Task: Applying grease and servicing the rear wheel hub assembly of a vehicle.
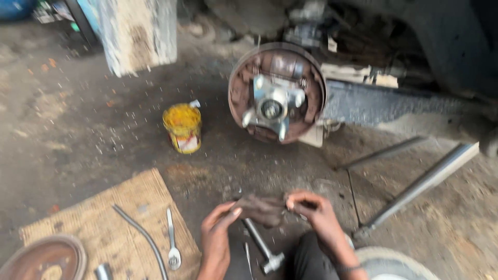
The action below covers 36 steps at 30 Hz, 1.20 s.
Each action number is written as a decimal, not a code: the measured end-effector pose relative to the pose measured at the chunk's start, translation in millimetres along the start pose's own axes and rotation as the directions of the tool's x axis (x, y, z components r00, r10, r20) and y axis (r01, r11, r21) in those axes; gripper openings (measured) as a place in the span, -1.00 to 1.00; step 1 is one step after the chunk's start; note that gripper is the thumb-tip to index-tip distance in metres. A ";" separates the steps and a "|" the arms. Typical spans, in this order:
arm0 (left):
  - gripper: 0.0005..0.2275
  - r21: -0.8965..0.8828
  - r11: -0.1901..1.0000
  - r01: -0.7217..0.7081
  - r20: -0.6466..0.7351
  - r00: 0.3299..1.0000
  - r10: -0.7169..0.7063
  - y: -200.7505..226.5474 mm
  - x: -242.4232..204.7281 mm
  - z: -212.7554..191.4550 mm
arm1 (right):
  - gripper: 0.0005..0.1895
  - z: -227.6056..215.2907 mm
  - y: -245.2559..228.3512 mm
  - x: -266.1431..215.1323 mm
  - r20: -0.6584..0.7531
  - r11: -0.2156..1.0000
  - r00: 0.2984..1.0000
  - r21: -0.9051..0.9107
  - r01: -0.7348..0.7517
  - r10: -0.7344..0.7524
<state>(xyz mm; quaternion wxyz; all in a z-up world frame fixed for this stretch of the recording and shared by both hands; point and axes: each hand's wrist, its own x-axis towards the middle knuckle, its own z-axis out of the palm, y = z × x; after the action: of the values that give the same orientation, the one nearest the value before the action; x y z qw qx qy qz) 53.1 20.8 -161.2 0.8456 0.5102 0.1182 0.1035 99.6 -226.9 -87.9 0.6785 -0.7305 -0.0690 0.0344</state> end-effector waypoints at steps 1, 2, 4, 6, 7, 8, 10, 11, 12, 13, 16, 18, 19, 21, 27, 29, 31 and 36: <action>-0.80 -0.039 0.995 -0.091 -0.064 0.994 0.088 6.3 2.3 -3.8 | -0.85 -5.2 9.3 2.7 0.018 1.000 1.000 -0.009 0.024 -0.024; -0.80 -0.044 0.993 -0.113 -0.061 0.992 0.110 4.6 5.1 -11.5 | -0.85 -5.1 33.1 6.9 0.024 0.999 0.999 -0.010 0.047 -0.047; -0.88 -0.086 0.954 -0.288 -0.182 0.946 0.269 0.1 12.6 -25.9 | -0.89 -5.6 80.5 20.7 0.041 0.976 0.977 -0.055 0.210 -0.208; -0.89 -0.176 0.922 -0.346 -0.066 0.938 0.339 9.5 17.7 -24.9 | -0.84 18.8 36.8 14.1 -0.043 0.954 0.989 -0.273 0.124 -0.141; -0.89 -0.262 0.893 -0.366 0.043 0.920 0.390 11.9 15.5 -27.7 | -0.80 32.1 18.5 4.7 -0.149 0.885 0.986 -0.466 -0.009 -0.068; -0.89 -0.259 0.891 -0.372 0.043 0.917 0.396 22.4 14.3 -16.5 | -0.80 44.0 -9.0 1.2 -0.147 0.887 0.986 -0.462 -0.003 -0.073; -0.88 -0.148 0.930 -0.337 0.069 0.934 0.350 42.1 9.0 5.0 | -0.63 67.5 -63.3 -9.0 -0.144 0.964 0.984 -0.260 0.064 -0.104; -0.88 -0.147 0.931 -0.334 0.071 0.935 0.347 60.6 2.4 19.2 | -0.63 73.5 -85.4 -9.8 -0.147 0.964 0.984 -0.260 0.061 -0.101; -0.85 -0.097 0.923 -0.373 0.138 0.913 0.384 78.8 -4.0 33.5 | -0.71 79.3 -107.4 -10.4 -0.038 0.993 0.997 -0.098 0.058 -0.062; -0.83 -0.053 0.909 -0.413 0.210 0.885 0.415 96.3 -9.7 49.5 | -0.76 83.7 -129.7 -10.6 0.071 0.997 0.997 0.062 0.036 -0.040; -0.63 0.015 0.939 -0.345 0.301 0.897 0.325 139.5 -30.2 76.6 | -0.84 82.9 -124.5 7.9 -0.027 0.909 0.935 -0.243 0.337 -0.354; -0.63 -0.041 0.930 -0.366 0.320 0.877 0.359 147.3 -32.7 81.7 | -0.83 90.1 -150.9 -3.0 -0.072 0.846 0.868 -0.277 0.456 -0.491; -0.62 -0.099 0.916 -0.389 0.337 0.853 0.399 151.7 -32.8 84.9 | -0.81 93.7 -164.9 -7.0 -0.109 0.761 0.776 -0.317 0.566 -0.621; -0.65 0.000 0.920 -0.391 0.270 0.886 0.376 153.0 -21.4 89.3 | -0.81 91.7 -169.0 2.7 -0.065 0.776 0.815 -0.354 0.521 -0.577; -0.87 0.296 0.662 -0.689 0.304 0.725 0.618 192.7 15.7 114.6 | -0.68 78.8 -186.6 16.4 -0.133 0.768 0.763 -0.233 0.596 -0.633; -0.94 0.293 0.512 -0.807 0.321 0.588 0.742 204.6 21.1 126.6 | -0.60 75.1 -204.4 10.3 -0.193 0.784 0.760 -0.169 0.597 -0.620; -0.95 0.388 0.582 -0.715 0.167 0.675 0.718 221.3 20.5 147.0 | -0.74 64.7 -208.2 11.6 -0.178 0.570 0.556 -0.447 0.689 -0.812; -0.95 0.467 0.162 -0.869 0.272 0.315 0.909 211.4 34.1 168.7 | -0.83 43.2 -222.5 35.9 -0.134 0.408 0.428 -0.639 0.652 -0.894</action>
<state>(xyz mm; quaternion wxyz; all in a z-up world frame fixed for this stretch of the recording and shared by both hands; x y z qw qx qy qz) 125.6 -13.8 99.3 0.4368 0.6898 -0.1488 0.5579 116.9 -163.5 131.9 0.3919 -0.7371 -0.2546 -0.4880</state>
